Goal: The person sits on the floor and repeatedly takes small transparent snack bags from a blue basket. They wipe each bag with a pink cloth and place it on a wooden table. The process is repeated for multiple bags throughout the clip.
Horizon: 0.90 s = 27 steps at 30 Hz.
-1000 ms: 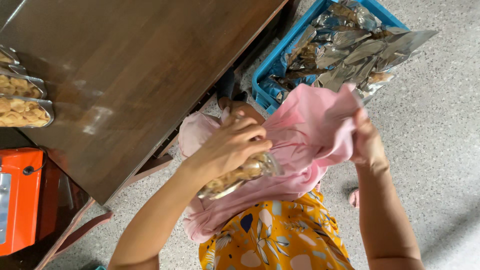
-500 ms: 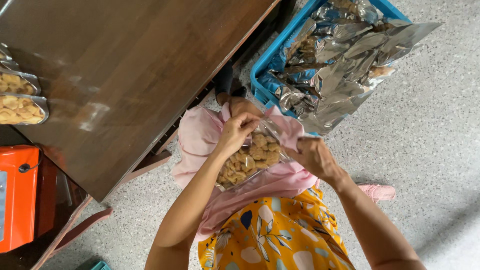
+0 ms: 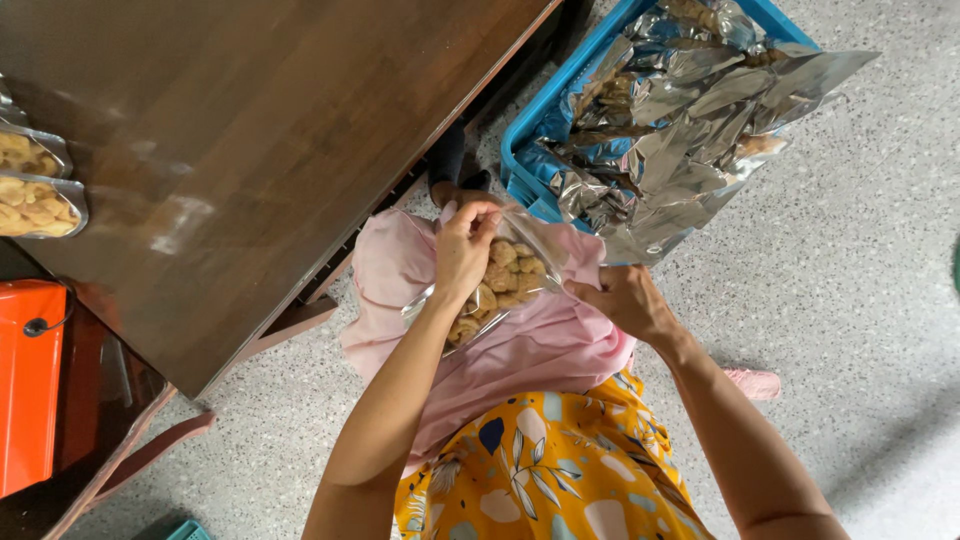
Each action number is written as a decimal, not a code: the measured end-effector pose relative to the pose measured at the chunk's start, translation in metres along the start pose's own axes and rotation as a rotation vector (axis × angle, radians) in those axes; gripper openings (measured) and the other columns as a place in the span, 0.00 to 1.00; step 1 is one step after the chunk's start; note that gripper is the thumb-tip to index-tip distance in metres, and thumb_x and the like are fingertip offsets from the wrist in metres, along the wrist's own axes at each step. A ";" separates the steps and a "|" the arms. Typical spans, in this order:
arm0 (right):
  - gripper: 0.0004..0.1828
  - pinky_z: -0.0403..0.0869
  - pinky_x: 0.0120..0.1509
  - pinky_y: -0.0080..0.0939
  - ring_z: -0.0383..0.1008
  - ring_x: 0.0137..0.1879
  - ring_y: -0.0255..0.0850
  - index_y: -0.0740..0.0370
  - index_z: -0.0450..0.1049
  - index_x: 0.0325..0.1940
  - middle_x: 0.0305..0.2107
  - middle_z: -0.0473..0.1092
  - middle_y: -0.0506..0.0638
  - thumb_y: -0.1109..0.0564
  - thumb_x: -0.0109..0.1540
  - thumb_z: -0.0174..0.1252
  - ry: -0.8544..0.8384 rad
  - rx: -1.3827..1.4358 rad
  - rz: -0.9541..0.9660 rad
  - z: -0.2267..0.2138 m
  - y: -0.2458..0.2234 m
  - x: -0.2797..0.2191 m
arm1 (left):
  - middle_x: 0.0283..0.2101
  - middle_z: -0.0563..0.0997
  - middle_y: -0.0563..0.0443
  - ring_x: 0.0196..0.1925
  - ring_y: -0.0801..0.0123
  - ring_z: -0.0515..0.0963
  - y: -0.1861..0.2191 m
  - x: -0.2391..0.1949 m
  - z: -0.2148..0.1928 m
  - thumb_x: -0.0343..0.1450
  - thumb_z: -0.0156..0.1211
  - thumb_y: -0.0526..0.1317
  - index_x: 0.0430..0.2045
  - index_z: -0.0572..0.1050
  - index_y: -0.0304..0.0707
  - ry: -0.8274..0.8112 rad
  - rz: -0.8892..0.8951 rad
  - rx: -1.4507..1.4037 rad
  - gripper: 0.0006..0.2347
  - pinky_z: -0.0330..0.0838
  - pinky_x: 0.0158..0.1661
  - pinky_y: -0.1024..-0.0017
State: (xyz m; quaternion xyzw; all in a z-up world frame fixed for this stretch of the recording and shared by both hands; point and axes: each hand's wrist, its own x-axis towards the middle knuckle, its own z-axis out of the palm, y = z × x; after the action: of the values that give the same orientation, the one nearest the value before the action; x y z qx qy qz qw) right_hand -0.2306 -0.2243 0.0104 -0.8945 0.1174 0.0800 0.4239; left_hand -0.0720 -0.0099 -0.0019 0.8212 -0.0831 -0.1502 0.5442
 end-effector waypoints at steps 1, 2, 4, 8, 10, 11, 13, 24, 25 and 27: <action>0.20 0.62 0.19 0.43 0.63 0.14 0.36 0.66 0.78 0.19 0.08 0.66 0.48 0.51 0.60 0.70 -0.002 0.045 0.061 -0.002 0.001 -0.007 | 0.34 0.85 0.50 0.34 0.70 0.82 -0.001 0.000 0.003 0.73 0.63 0.38 0.40 0.80 0.39 -0.008 0.013 0.013 0.06 0.75 0.36 0.72; 0.19 0.62 0.19 0.42 0.64 0.14 0.36 0.65 0.78 0.20 0.09 0.67 0.47 0.51 0.60 0.69 0.021 0.022 -0.002 -0.001 0.002 -0.004 | 0.34 0.85 0.50 0.33 0.70 0.82 -0.002 0.000 0.006 0.73 0.64 0.38 0.40 0.81 0.39 -0.019 0.027 0.029 0.06 0.75 0.36 0.72; 0.16 0.64 0.19 0.39 0.67 0.14 0.34 0.62 0.79 0.24 0.12 0.70 0.45 0.51 0.61 0.68 0.068 -0.024 -0.131 0.002 0.003 0.017 | 0.38 0.85 0.50 0.37 0.71 0.83 -0.004 -0.004 0.009 0.73 0.62 0.37 0.39 0.80 0.40 -0.045 0.134 -0.020 0.05 0.77 0.39 0.73; 0.11 0.73 0.23 0.36 0.72 0.17 0.35 0.50 0.83 0.49 0.27 0.75 0.50 0.56 0.67 0.57 0.003 -0.146 -0.358 0.017 -0.011 0.081 | 0.38 0.84 0.46 0.40 0.69 0.82 -0.002 -0.021 0.016 0.73 0.63 0.35 0.39 0.79 0.36 -0.018 0.226 -0.016 0.05 0.76 0.43 0.71; 0.13 0.72 0.24 0.38 0.70 0.19 0.38 0.45 0.85 0.49 0.24 0.72 0.52 0.56 0.64 0.58 0.034 -0.269 -0.457 0.020 -0.012 0.098 | 0.35 0.84 0.47 0.37 0.69 0.81 -0.003 -0.018 0.010 0.73 0.63 0.35 0.40 0.80 0.37 -0.004 0.099 -0.034 0.05 0.75 0.40 0.70; 0.15 0.71 0.24 0.39 0.69 0.20 0.39 0.43 0.86 0.48 0.22 0.71 0.53 0.57 0.63 0.59 0.049 -0.330 -0.505 0.025 -0.012 0.102 | 0.33 0.84 0.47 0.35 0.68 0.81 -0.004 -0.017 0.007 0.73 0.62 0.35 0.40 0.80 0.37 0.001 0.034 -0.043 0.05 0.75 0.39 0.70; 0.11 0.69 0.20 0.37 0.69 0.18 0.37 0.48 0.85 0.46 0.23 0.73 0.51 0.56 0.66 0.58 0.007 -0.327 -0.516 0.027 -0.005 0.088 | 0.32 0.84 0.49 0.34 0.69 0.81 -0.005 -0.014 0.002 0.72 0.63 0.36 0.39 0.81 0.37 0.043 0.015 -0.017 0.05 0.75 0.38 0.70; 0.13 0.81 0.48 0.47 0.72 0.55 0.45 0.56 0.81 0.32 0.49 0.66 0.59 0.48 0.65 0.68 0.333 0.584 -0.497 -0.047 0.016 -0.025 | 0.44 0.82 0.46 0.41 0.64 0.84 0.040 -0.020 0.002 0.70 0.67 0.46 0.45 0.76 0.33 -0.116 -0.118 0.000 0.17 0.77 0.42 0.68; 0.11 0.80 0.57 0.48 0.71 0.60 0.43 0.55 0.81 0.35 0.57 0.65 0.53 0.47 0.65 0.67 0.322 0.791 -0.409 -0.051 0.022 -0.029 | 0.41 0.83 0.43 0.41 0.62 0.85 0.049 -0.023 0.004 0.68 0.70 0.48 0.44 0.75 0.30 -0.099 -0.099 0.004 0.20 0.78 0.42 0.67; 0.10 0.78 0.70 0.50 0.73 0.62 0.42 0.56 0.82 0.40 0.58 0.67 0.50 0.48 0.67 0.67 0.279 1.107 -0.282 -0.051 0.039 -0.030 | 0.40 0.85 0.39 0.42 0.59 0.86 0.059 -0.026 0.008 0.65 0.72 0.49 0.43 0.74 0.28 -0.066 -0.079 0.021 0.23 0.78 0.43 0.66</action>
State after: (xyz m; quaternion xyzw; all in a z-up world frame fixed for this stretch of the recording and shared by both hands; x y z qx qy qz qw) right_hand -0.2678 -0.2839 0.0210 -0.5491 0.0763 -0.1686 0.8150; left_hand -0.0977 -0.0319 0.0535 0.8242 -0.0704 -0.1977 0.5260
